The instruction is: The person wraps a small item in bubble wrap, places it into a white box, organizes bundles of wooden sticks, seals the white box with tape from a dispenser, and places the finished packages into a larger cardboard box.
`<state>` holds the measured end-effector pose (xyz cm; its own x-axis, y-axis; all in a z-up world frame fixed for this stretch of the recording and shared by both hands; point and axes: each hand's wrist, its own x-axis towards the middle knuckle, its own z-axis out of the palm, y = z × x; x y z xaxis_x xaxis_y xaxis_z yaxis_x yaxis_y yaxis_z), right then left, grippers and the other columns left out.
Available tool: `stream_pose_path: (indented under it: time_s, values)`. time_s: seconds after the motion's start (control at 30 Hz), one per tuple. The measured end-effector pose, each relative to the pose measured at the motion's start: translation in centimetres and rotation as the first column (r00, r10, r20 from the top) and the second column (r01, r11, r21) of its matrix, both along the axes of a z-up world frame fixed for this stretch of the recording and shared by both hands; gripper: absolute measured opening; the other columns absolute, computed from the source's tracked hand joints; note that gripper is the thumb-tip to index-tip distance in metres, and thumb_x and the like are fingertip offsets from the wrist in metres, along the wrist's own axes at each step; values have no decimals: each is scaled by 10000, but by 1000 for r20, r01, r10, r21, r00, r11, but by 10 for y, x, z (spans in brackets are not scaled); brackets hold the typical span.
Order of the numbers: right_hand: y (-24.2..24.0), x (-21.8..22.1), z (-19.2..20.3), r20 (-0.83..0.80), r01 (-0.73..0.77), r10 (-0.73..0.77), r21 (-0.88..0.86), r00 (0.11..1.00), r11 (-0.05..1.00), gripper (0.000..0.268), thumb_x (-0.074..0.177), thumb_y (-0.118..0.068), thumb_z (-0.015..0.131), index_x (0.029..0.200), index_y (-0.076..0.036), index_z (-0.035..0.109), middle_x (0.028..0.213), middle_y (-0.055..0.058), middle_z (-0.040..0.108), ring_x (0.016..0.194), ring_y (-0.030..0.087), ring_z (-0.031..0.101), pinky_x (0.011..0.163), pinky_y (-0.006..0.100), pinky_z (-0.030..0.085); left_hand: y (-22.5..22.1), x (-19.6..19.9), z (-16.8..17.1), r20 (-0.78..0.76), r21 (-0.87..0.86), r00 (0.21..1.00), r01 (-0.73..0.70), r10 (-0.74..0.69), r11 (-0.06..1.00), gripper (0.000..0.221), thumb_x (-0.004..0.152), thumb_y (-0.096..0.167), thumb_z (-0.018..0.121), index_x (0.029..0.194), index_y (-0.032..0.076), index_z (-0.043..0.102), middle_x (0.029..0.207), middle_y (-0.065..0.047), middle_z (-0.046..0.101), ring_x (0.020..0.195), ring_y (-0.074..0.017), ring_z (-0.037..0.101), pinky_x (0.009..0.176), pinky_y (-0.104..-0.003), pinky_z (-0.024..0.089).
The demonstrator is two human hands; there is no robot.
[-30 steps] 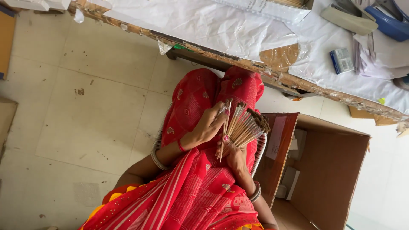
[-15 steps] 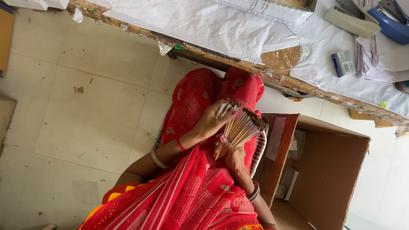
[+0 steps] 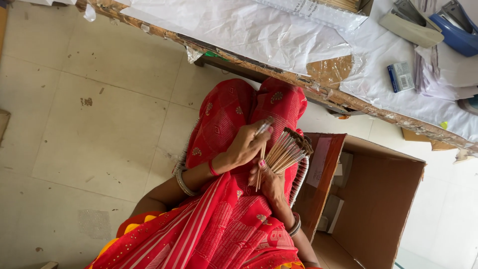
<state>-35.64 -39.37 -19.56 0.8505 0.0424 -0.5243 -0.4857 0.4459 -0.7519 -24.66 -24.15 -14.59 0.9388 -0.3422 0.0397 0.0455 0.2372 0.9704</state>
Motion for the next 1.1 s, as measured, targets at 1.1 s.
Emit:
stream_pose_path:
  time_s: [1.1]
  values:
    - [-3,1,12,125,-85,84,1,989,996,291,1029,-224,606,1109,52,645,775,173,720,564,246,689,501,336,574,7,7,0,-317,-144,936,110,-151,984,348,1025,363,655,837,72,625,619,23,566,460,-57,504,385,-244,405]
